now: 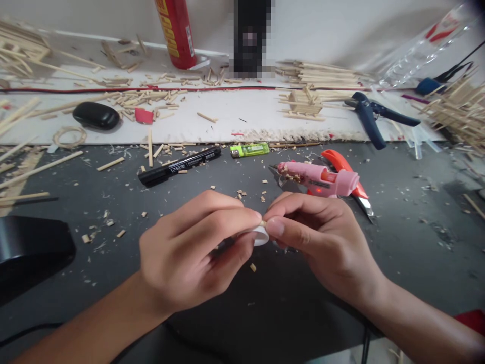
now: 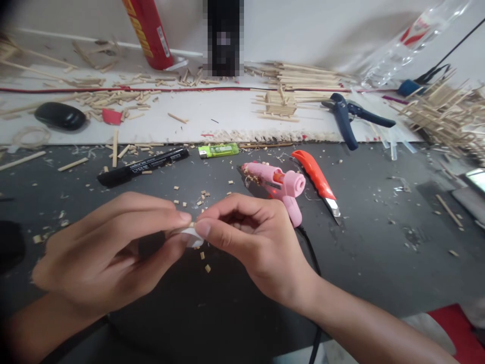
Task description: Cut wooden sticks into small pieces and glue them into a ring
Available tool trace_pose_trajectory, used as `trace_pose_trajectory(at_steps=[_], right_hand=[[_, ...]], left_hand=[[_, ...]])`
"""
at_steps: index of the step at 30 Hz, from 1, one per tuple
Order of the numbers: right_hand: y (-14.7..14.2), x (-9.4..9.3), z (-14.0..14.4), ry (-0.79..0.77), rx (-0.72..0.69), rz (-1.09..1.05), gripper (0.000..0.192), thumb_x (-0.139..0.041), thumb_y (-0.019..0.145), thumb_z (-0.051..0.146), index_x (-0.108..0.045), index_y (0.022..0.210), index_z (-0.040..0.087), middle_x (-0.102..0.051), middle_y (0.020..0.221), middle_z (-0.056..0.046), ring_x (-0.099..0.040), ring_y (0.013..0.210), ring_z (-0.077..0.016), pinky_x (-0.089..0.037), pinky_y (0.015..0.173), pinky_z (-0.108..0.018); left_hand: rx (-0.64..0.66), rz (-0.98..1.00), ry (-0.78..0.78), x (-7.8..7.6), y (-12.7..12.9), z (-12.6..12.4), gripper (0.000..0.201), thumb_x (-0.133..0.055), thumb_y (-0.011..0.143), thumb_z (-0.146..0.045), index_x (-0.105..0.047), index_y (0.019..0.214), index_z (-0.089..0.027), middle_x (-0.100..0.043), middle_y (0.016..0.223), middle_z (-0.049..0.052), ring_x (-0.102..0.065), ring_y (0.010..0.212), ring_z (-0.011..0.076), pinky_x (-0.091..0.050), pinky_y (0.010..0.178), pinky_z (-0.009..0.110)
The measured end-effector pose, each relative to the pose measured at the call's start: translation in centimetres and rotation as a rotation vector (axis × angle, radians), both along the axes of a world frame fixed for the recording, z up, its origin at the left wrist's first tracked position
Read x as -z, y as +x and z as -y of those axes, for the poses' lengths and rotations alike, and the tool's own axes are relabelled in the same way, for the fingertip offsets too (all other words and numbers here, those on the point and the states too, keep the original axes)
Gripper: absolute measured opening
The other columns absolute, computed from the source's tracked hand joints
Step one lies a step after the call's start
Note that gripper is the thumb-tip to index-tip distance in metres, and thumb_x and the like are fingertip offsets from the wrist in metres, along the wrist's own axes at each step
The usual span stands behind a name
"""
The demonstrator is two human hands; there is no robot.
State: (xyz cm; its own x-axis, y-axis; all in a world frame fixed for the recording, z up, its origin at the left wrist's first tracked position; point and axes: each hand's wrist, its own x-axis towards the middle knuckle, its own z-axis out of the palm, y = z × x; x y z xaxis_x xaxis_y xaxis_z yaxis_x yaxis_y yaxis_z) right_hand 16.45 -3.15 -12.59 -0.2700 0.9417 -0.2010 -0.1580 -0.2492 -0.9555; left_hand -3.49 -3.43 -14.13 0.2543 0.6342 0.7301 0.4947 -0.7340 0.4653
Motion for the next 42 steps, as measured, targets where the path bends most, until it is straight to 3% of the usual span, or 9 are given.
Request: trace_pose_trajectory(at_steps=[13,15,18,20,22,28,35,39,42], right_hand=[[-0.4,-0.5,-0.2,0.032,0.008,0.057,0.019,-0.09,0.082,0.039,-0.08,0.084,0.022,-0.071,0.072,0.001,-0.059,0.063,-0.0134,-0.045,0.058,-0.027],[0.7,-1.2,0.4,0.159,-0.02,0.186,0.017,-0.08,0.093,0.04,-0.077,0.096,0.024,-0.071,0.076,0.001,-0.061,0.065,-0.0135,-0.046,0.059,-0.027],[4.4,-1.3,1.4,0.538,-0.154,0.595,0.014,-0.063,0.103,0.031,-0.073,0.095,0.025,-0.071,0.079,-0.001,-0.064,0.07,-0.0152,-0.048,0.068,-0.03],[7.4,-0.5,1.7,0.681,0.022,0.891,0.013,-0.062,0.101,0.027,-0.072,0.093,0.023,-0.073,0.081,-0.003,-0.067,0.072,-0.018,-0.048,0.069,-0.032],[10.0,0.6,1.5,0.599,0.125,1.061,0.013,-0.065,0.098,0.031,-0.072,0.105,0.022,-0.073,0.083,-0.004,-0.065,0.068,-0.0187,-0.047,0.065,-0.032],[10.8,2.6,0.5,0.481,-0.028,1.085,0.012,-0.065,0.097,0.032,-0.072,0.099,0.022,-0.072,0.083,-0.003,-0.065,0.071,-0.0194,-0.044,0.066,-0.031],[9.3,1.7,0.1,0.445,-0.135,1.063,0.02,-0.066,0.098,0.039,-0.071,0.094,0.02,-0.071,0.086,-0.005,-0.064,0.075,-0.0205,-0.043,0.068,-0.032],[11.6,0.9,-1.2,0.521,-0.222,0.936,0.036,-0.048,0.109,0.037,-0.069,0.129,0.015,-0.075,0.112,-0.011,-0.069,0.1,-0.0238,-0.051,0.089,-0.037],[12.9,0.7,-2.1,0.594,-0.261,1.107,0.041,-0.044,0.109,0.027,-0.068,0.139,0.012,-0.072,0.114,-0.014,-0.068,0.107,-0.0286,-0.05,0.096,-0.044]], left_hand=[[-0.06,-0.043,-0.01,-0.3,-0.3,0.2,0.02,-0.076,0.092,-0.014,-0.07,0.106,-0.026,-0.081,0.094,0.001,-0.076,0.075,0.0138,-0.064,0.069,0.023],[-0.106,-0.069,0.025,-0.5,-0.5,0.0,0.019,-0.078,0.091,-0.013,-0.071,0.104,-0.025,-0.08,0.09,0.001,-0.075,0.075,0.014,-0.064,0.067,0.024],[-0.177,-0.083,0.054,-0.4,-0.5,-0.5,0.017,-0.074,0.091,-0.011,-0.071,0.1,-0.025,-0.078,0.085,0.0,-0.073,0.074,0.0141,-0.063,0.066,0.027],[-0.218,-0.061,0.057,-0.2,-0.3,-0.9,0.012,-0.073,0.092,-0.016,-0.072,0.097,-0.026,-0.077,0.083,-0.002,-0.072,0.071,0.0139,-0.06,0.059,0.028],[-0.253,-0.023,0.039,0.0,-0.1,-1.3,0.004,-0.073,0.092,-0.024,-0.073,0.092,-0.028,-0.076,0.08,-0.004,-0.069,0.064,0.0133,-0.052,0.048,0.028],[-0.255,-0.038,-0.052,0.1,0.3,-1.6,0.009,-0.074,0.088,-0.036,-0.077,0.086,-0.027,-0.074,0.078,-0.007,-0.037,0.038,0.0016,-0.02,0.028,0.027],[-0.274,-0.081,-0.071,0.3,0.9,-1.2,0.014,-0.073,0.088,-0.041,-0.075,0.082,-0.029,-0.075,0.076,-0.006,-0.047,0.043,0.005,-0.023,0.028,0.026],[-0.261,-0.094,-0.08,0.5,0.7,-1.1,0.018,-0.072,0.091,-0.046,-0.074,0.083,-0.03,-0.075,0.074,-0.004,-0.057,0.048,0.0094,-0.025,0.028,0.028],[-0.225,-0.136,-0.097,0.8,0.3,-0.8,0.02,-0.068,0.095,-0.047,-0.073,0.085,-0.03,-0.076,0.076,-0.005,-0.065,0.057,0.0118,-0.046,0.04,0.029]])
